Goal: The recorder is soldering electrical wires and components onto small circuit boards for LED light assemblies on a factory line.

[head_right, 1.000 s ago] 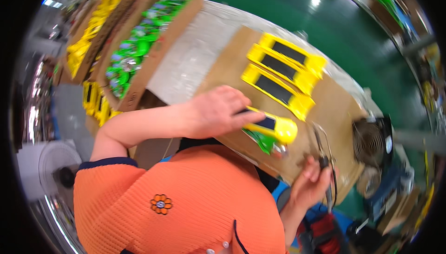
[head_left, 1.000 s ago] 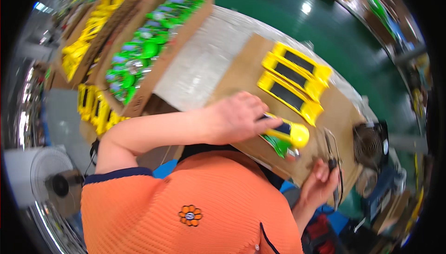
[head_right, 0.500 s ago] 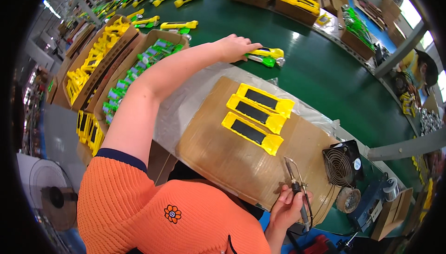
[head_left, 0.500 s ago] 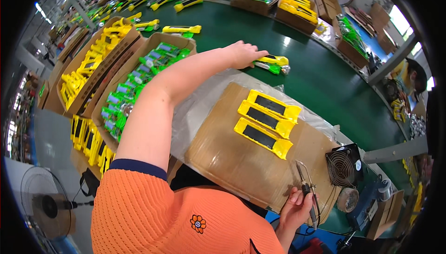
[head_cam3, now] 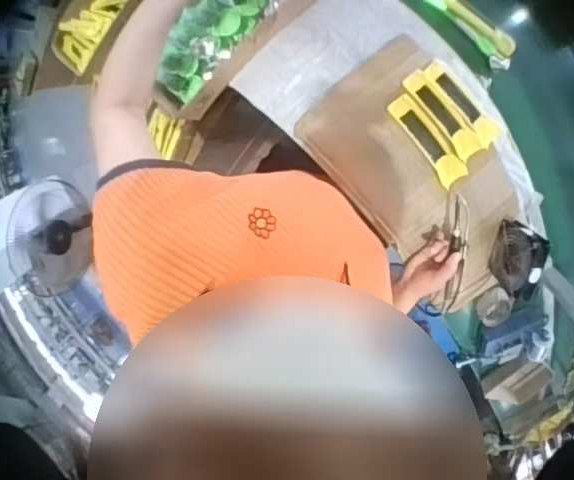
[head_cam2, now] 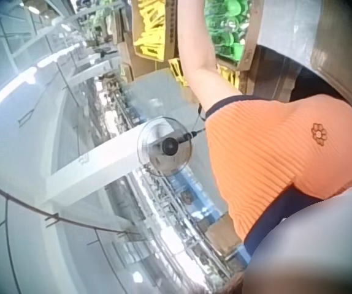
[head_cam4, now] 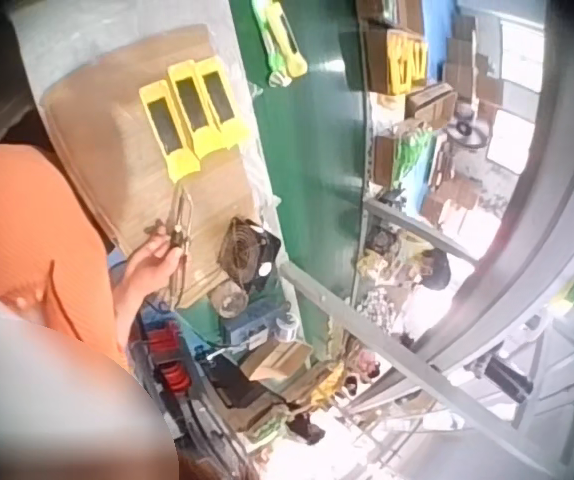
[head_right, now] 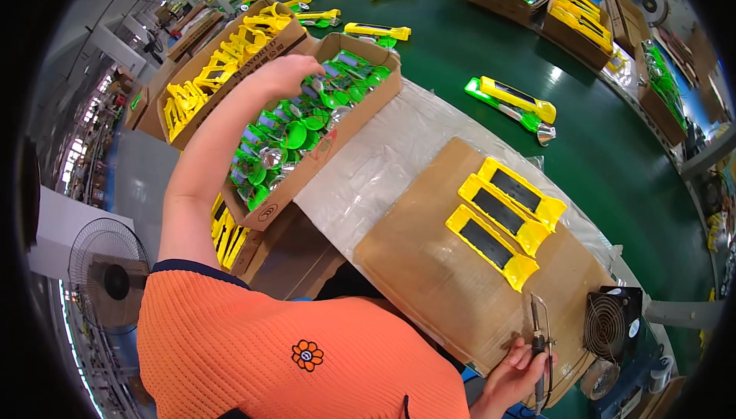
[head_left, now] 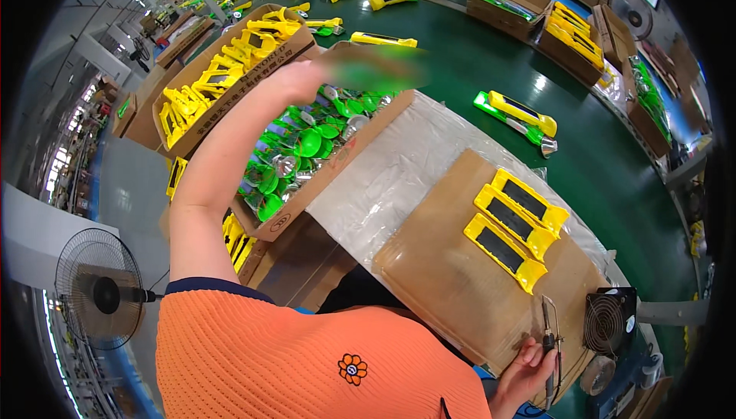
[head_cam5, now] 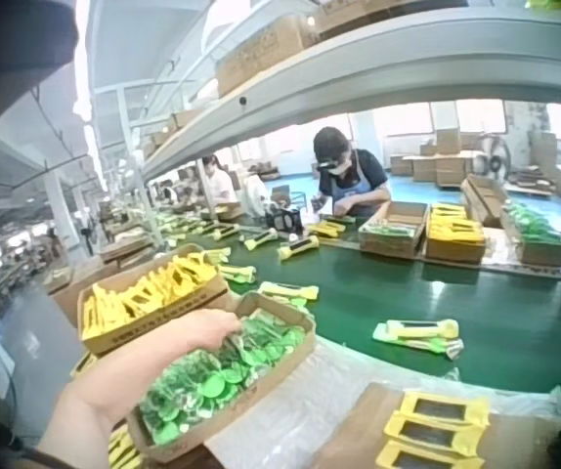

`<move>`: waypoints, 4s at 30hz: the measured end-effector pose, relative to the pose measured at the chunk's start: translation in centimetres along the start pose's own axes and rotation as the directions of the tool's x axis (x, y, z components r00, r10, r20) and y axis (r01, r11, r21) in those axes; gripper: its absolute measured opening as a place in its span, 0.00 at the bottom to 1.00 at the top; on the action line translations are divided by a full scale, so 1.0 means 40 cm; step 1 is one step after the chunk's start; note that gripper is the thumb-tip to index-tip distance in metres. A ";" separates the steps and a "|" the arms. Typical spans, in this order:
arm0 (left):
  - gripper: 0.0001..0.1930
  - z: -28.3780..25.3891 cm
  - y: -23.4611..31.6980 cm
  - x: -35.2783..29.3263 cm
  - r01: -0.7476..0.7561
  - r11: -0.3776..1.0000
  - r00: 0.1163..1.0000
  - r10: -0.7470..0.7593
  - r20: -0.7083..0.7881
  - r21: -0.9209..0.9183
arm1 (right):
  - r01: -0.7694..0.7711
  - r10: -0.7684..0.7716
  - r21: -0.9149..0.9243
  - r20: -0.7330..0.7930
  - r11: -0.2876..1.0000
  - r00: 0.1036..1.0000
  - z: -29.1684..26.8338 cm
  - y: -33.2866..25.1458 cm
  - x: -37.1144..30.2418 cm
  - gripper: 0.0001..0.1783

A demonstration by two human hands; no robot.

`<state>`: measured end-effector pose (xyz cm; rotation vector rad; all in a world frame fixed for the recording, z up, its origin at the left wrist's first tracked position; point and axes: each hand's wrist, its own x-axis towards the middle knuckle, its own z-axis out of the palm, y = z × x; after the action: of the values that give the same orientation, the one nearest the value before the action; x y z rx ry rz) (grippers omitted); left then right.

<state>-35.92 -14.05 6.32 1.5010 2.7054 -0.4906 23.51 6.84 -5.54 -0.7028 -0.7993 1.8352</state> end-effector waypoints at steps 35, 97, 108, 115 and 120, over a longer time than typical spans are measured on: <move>0.19 -0.044 0.769 -0.192 -0.640 0.625 0.765 0.462 -0.449 -0.447 | -0.024 0.016 0.138 0.060 0.990 0.998 0.001 -0.006 -0.015 0.06; 0.03 -0.034 0.827 -0.183 -0.509 0.550 0.860 0.321 -0.395 -0.662 | -0.250 0.405 -0.490 0.240 0.835 0.882 0.152 -0.024 0.097 0.09; 0.03 -0.046 0.822 -0.183 -0.516 0.543 0.856 0.360 -0.372 -0.662 | -0.258 0.396 -0.485 0.206 0.836 0.895 0.153 -0.032 0.095 0.10; 0.04 -0.047 0.819 -0.182 -0.523 0.547 0.850 0.383 -0.360 -0.654 | -0.142 0.202 -0.223 0.275 0.964 0.940 0.102 -0.051 0.106 0.10; 0.04 -0.048 0.824 -0.185 -0.534 0.566 0.844 0.400 -0.357 -0.628 | -0.092 0.102 -0.061 0.171 0.994 0.980 0.062 -0.042 0.094 0.09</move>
<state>-4.31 -3.44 0.55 1.9010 1.9891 0.6757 21.23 10.30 -3.15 -0.6303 -0.9441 1.9901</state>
